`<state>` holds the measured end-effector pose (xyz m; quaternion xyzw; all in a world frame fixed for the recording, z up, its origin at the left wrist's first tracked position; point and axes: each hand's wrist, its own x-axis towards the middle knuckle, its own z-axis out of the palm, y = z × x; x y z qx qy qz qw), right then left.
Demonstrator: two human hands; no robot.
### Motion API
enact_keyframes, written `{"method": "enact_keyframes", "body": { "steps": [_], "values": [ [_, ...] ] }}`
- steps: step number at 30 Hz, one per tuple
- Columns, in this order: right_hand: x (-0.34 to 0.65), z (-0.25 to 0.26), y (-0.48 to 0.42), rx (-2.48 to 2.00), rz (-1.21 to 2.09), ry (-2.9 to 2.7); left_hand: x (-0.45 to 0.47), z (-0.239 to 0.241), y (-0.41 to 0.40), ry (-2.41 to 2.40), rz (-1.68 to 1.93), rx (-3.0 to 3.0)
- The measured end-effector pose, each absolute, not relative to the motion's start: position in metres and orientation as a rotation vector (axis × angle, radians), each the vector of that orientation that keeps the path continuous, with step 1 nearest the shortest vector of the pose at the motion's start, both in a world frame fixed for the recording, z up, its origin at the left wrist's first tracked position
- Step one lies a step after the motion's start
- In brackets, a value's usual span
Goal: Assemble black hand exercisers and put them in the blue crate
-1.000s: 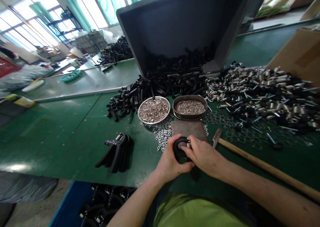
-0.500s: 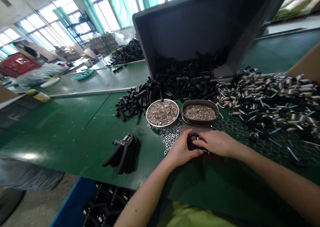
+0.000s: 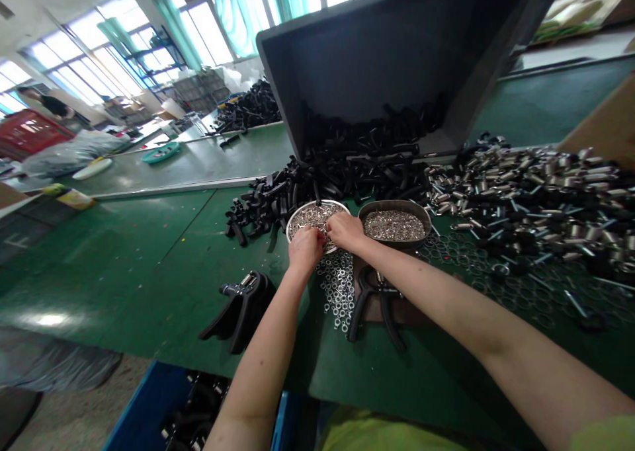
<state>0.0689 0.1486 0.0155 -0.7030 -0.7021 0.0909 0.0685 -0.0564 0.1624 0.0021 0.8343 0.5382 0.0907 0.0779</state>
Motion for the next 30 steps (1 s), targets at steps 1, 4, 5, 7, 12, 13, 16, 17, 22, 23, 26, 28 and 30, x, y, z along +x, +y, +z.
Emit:
{"method": "enact_keyframes", "body": {
  "steps": [1,4,5,7,12,13,16,17,22,23,26,28,30],
  "values": [
    [0.07,0.014,0.149,-2.11,0.278,-2.119,-0.056,0.001,0.162,1.608,0.273,2.502],
    [0.075,0.012,0.148,-2.085,0.287,-2.135,-0.057,0.001,0.161,1.598,0.281,2.511],
    [0.075,0.012,0.148,-2.082,0.292,-2.137,-0.057,0.002,0.161,1.59,0.279,2.514],
    [0.075,0.011,0.148,-2.081,0.31,-2.139,-0.056,0.003,0.162,1.563,0.264,2.522],
    [0.073,0.01,0.148,-2.057,0.347,-2.129,-0.052,0.005,0.164,1.527,0.252,2.535],
    [0.074,0.01,0.147,-2.043,0.345,-2.124,-0.052,0.004,0.164,1.535,0.265,2.528],
    [0.082,0.009,0.145,-2.013,0.331,-2.107,-0.054,0.002,0.164,1.582,0.336,2.49],
    [0.084,0.009,0.144,-2.006,0.331,-2.106,-0.054,0.002,0.164,1.599,0.364,2.475],
    [0.089,0.013,0.14,-1.967,0.37,-2.164,-0.05,0.003,0.16,1.645,0.602,2.282],
    [0.087,0.013,0.139,-1.972,0.38,-2.169,-0.049,0.003,0.159,1.637,0.669,2.211],
    [0.081,0.014,0.137,-1.998,0.403,-2.14,-0.05,0.002,0.158,1.608,0.779,2.061],
    [0.079,0.012,0.137,-1.991,0.413,-2.102,-0.053,0.001,0.155,1.597,0.804,1.995],
    [0.08,0.01,0.138,-1.965,0.425,-2.052,-0.055,-0.002,0.15,1.568,0.822,1.932]
  ]
}}
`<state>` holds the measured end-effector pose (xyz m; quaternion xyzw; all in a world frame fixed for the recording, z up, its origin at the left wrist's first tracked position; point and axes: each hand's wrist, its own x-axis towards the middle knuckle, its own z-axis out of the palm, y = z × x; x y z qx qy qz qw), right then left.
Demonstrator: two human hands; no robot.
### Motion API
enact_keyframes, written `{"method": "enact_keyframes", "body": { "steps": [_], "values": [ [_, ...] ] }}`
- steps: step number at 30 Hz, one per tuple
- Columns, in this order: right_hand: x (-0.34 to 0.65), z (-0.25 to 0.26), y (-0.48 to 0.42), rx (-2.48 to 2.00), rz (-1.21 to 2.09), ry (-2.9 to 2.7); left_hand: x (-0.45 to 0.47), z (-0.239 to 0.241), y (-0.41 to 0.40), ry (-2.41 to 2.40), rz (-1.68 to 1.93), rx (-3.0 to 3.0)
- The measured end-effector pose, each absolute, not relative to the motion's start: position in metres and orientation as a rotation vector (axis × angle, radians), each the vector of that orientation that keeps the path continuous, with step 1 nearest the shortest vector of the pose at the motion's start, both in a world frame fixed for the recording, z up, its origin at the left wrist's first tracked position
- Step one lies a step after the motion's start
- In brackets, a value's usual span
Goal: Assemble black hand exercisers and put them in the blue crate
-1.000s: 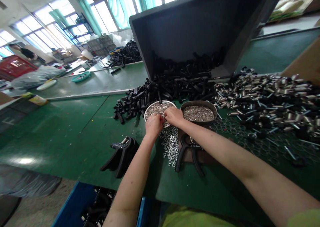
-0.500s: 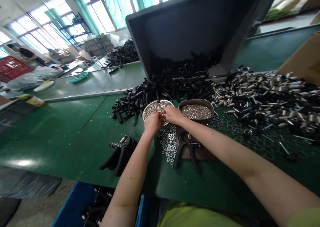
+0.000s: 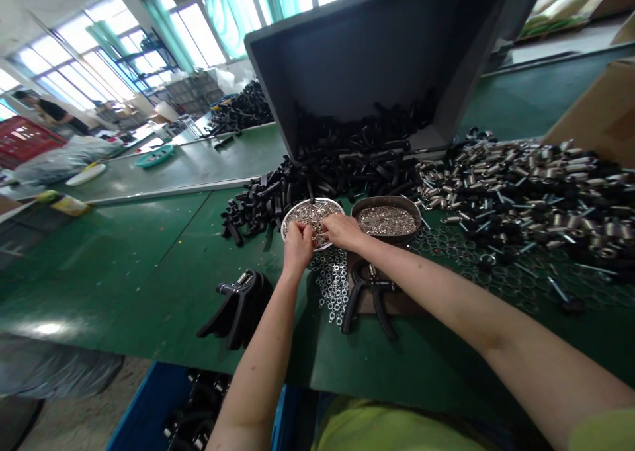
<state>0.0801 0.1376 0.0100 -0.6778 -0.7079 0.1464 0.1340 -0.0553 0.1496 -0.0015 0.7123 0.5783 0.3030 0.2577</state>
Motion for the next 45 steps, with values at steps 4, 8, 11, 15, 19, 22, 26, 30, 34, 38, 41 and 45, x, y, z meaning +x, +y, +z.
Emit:
{"method": "enact_keyframes", "body": {
  "steps": [4,8,11,15,19,22,26,30,34,38,41,45],
  "values": [
    [0.088,0.011,0.137,-1.882,0.458,-1.927,-0.056,-0.005,0.127,1.363,0.829,1.752],
    [0.104,0.022,0.115,-1.768,0.528,-1.838,-0.056,-0.007,0.095,1.123,0.726,1.583],
    [0.123,0.026,0.083,-1.719,0.647,-1.736,-0.058,-0.012,0.074,0.996,0.598,1.572],
    [0.147,0.012,0.044,-1.654,0.764,-1.552,-0.055,-0.018,0.058,0.987,0.564,1.71],
    [0.151,-0.011,0.03,-1.606,0.76,-1.476,-0.045,-0.021,0.054,1.029,0.6,2.014],
    [0.146,-0.021,0.031,-1.614,0.73,-1.501,-0.039,-0.023,0.053,1.033,0.592,2.117],
    [0.14,-0.021,0.033,-1.659,0.637,-1.631,-0.036,-0.027,0.052,1.024,0.57,2.175],
    [0.136,-0.019,0.031,-1.693,0.363,-1.882,-0.036,-0.029,0.054,1.04,0.571,2.168],
    [0.132,-0.021,0.025,-1.664,0.127,-2.15,-0.035,-0.03,0.054,1.082,0.563,2.165],
    [0.129,-0.025,0.019,-1.633,0.029,-2.259,-0.034,-0.027,0.051,1.035,0.543,2.407],
    [0.129,-0.026,0.017,-1.683,0.046,-2.194,-0.033,-0.026,0.05,0.918,0.459,2.691],
    [0.145,-0.015,-0.001,-1.72,0.1,-2.042,-0.038,-0.027,0.044,0.906,0.489,2.709]
  ]
}}
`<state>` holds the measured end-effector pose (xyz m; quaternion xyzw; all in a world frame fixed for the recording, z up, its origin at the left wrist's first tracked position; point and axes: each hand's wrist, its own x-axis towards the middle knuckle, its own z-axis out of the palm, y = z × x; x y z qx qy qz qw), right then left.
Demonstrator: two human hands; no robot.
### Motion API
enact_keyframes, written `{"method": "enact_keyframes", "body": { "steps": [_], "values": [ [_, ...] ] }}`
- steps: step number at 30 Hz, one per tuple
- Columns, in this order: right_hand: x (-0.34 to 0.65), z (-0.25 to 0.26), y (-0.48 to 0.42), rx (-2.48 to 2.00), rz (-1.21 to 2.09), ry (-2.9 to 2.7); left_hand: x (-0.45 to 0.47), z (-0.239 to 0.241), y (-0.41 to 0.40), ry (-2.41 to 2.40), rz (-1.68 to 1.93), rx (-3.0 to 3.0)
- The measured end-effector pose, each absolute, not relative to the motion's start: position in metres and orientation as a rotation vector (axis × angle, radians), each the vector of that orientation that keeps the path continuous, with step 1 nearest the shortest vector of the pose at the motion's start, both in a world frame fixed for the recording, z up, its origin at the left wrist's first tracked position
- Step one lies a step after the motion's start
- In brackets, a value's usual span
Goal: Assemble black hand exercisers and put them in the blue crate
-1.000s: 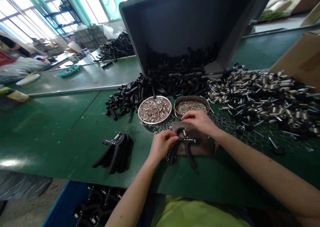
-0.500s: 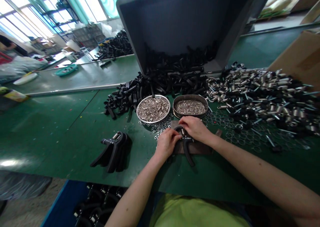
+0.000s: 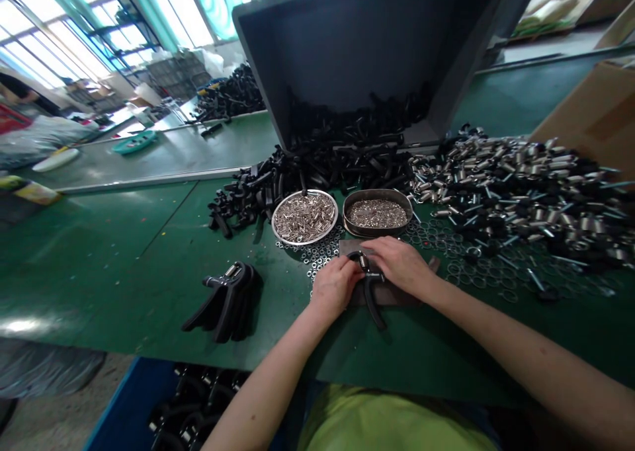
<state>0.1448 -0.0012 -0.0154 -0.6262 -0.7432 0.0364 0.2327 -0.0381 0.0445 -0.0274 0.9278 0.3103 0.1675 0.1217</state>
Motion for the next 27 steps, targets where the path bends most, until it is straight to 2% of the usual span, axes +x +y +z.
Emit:
{"method": "enact_keyframes", "body": {
  "steps": [3,9,13,16,19,22,27],
  "values": [
    [0.173,-0.01,-0.041,-1.828,0.052,-1.913,-0.047,-0.027,0.031,1.016,0.526,2.643],
    [0.222,-0.042,-0.141,-2.371,0.009,-1.774,-0.058,-0.023,0.01,1.194,0.221,2.579],
    [0.218,-0.052,-0.156,-2.454,0.062,-1.583,-0.069,-0.025,0.02,1.053,0.39,2.255],
    [0.2,-0.03,-0.142,-2.355,0.352,-1.414,-0.081,-0.027,0.029,0.904,0.449,1.796],
    [0.174,0.0,-0.122,-2.04,0.645,-1.308,-0.089,-0.028,0.031,0.848,0.389,1.389],
    [0.151,0.015,-0.102,-1.851,0.622,-1.314,-0.09,-0.026,0.031,0.805,0.391,1.221],
    [0.141,0.012,-0.08,-1.905,0.622,-1.519,-0.088,-0.023,0.03,0.794,0.424,1.162]
  ]
}}
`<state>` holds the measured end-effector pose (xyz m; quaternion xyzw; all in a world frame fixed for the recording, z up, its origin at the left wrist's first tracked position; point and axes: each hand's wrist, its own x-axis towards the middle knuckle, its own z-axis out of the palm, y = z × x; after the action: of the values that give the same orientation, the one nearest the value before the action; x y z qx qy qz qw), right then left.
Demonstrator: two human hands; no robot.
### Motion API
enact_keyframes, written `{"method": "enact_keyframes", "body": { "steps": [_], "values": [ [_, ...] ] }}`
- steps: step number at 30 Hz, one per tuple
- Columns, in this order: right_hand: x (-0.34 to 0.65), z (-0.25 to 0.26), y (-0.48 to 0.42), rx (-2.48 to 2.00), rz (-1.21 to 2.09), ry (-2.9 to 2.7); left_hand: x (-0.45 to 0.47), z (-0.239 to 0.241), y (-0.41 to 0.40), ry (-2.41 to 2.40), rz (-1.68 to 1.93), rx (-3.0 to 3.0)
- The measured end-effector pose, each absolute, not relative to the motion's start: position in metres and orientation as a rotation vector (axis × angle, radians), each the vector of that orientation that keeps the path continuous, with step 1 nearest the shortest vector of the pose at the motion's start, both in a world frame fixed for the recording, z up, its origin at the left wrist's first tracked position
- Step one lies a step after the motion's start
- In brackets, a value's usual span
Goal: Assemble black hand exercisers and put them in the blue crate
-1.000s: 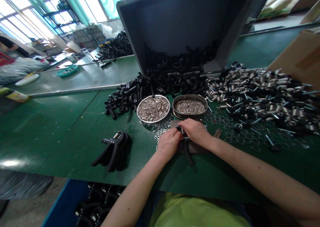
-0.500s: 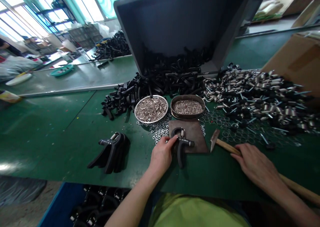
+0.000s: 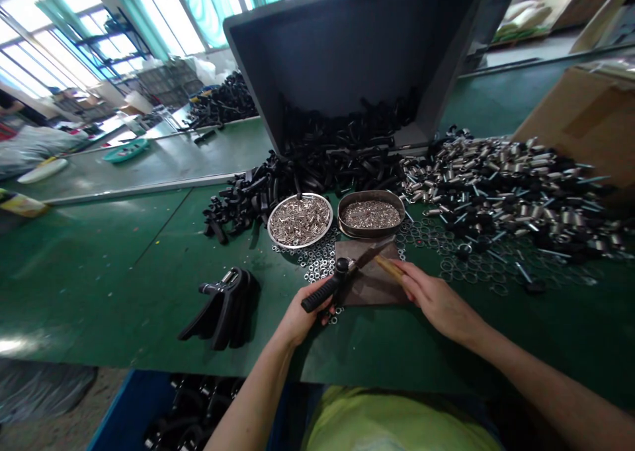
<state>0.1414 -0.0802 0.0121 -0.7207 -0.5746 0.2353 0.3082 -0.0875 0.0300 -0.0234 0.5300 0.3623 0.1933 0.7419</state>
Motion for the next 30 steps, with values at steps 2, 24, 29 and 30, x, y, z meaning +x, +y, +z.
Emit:
{"method": "enact_keyframes", "body": {
  "steps": [2,24,29,30],
  "values": [
    [0.143,0.015,-0.079,-1.92,0.595,-1.505,-0.087,-0.024,0.03,0.803,0.419,1.175],
    [0.143,0.002,-0.076,-2.023,0.264,-1.809,-0.073,-0.037,0.009,1.068,0.273,2.677],
    [0.13,0.012,-0.087,-1.868,0.15,-1.848,-0.075,-0.042,0.012,1.072,0.513,2.505],
    [0.127,0.011,-0.089,-1.883,0.153,-1.902,-0.075,-0.044,0.012,1.073,0.572,2.47]
  ]
}}
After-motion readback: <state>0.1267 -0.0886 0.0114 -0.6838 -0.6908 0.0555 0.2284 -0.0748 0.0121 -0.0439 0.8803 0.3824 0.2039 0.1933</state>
